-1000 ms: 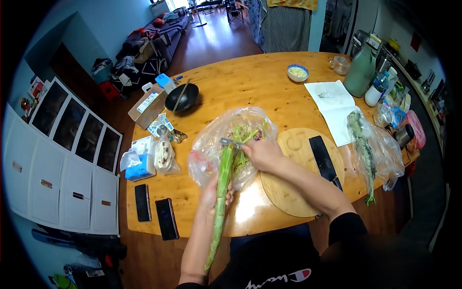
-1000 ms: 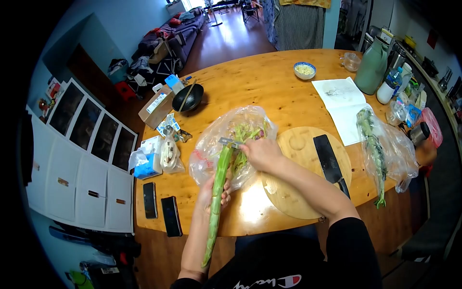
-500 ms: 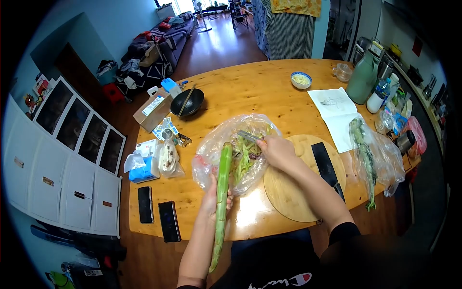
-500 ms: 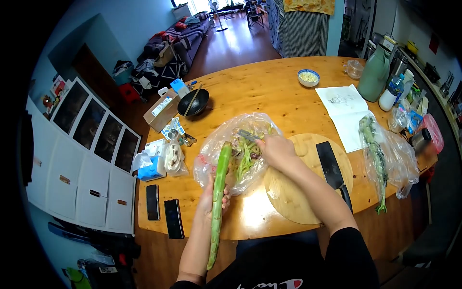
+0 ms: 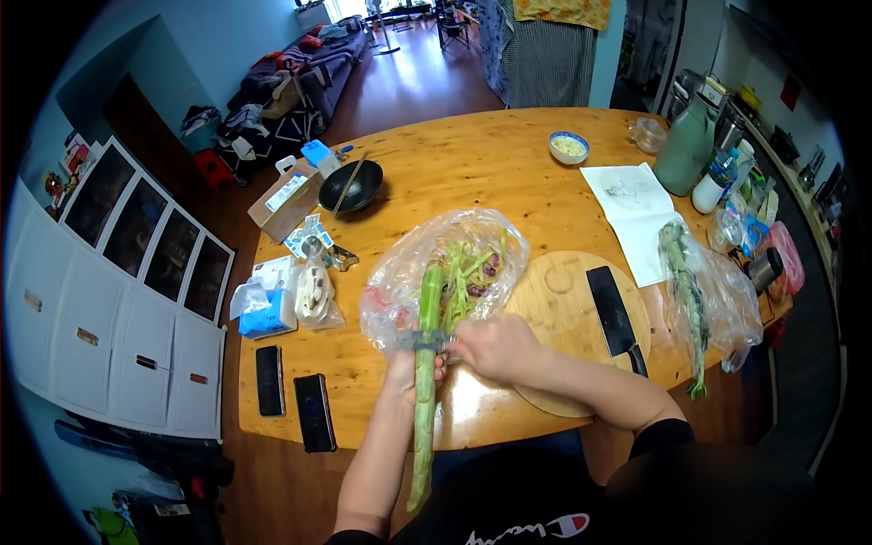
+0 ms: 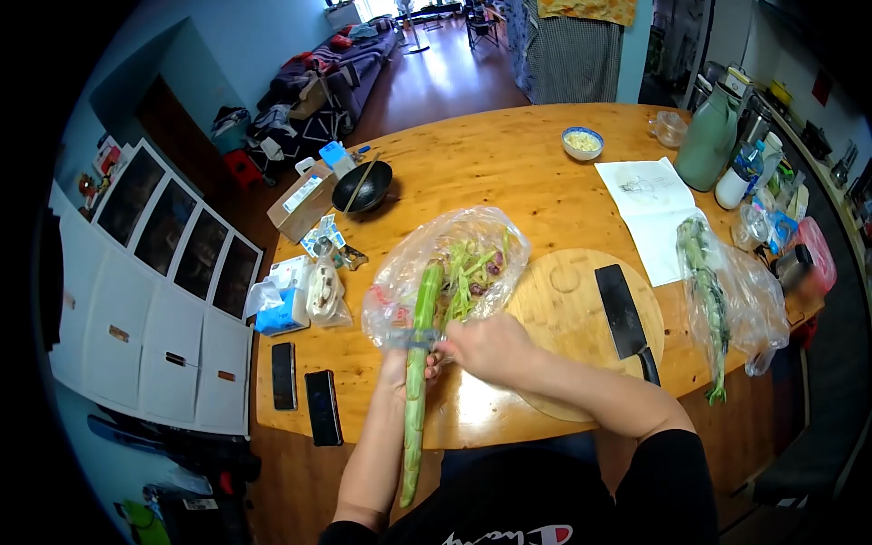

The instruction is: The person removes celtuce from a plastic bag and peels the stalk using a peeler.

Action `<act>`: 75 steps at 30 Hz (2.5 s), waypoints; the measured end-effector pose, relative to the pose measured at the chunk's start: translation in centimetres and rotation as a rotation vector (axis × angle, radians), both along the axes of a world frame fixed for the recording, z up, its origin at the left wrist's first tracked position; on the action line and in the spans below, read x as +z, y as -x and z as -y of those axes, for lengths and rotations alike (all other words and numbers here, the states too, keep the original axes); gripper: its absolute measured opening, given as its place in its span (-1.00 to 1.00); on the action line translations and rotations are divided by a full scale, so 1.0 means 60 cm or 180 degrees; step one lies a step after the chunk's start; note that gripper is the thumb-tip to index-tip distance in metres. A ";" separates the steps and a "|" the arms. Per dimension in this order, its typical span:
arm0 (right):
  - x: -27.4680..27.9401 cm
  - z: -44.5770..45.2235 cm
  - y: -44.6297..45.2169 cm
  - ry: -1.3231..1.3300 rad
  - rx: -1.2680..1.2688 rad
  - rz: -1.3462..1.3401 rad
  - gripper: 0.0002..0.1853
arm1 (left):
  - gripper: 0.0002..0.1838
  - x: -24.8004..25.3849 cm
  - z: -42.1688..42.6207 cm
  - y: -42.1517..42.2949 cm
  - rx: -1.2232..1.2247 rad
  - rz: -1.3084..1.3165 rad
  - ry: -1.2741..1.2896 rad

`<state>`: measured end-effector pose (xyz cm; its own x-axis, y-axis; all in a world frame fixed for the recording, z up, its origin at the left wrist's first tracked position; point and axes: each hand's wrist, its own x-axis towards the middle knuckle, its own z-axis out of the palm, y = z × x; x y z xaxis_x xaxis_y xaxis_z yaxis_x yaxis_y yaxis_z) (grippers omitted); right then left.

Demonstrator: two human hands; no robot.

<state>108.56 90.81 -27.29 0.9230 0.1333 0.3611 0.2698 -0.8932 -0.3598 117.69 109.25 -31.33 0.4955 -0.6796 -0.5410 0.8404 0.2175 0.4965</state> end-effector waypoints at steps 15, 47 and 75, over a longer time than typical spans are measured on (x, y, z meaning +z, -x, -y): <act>-0.016 0.034 -0.028 0.0007 -0.0399 -0.0332 -0.58 | -0.49 0.011 0.000 0.011 -0.0181 0.0201 0.0303; -0.004 0.029 -0.040 -0.0862 -0.0645 -0.0716 -0.59 | -0.50 0.013 0.006 -0.008 0.0185 -0.0072 0.0558; -0.029 0.032 -0.047 -0.0165 -0.0523 -0.0191 -0.59 | -0.36 -0.009 0.017 -0.019 -0.0222 0.0152 0.0064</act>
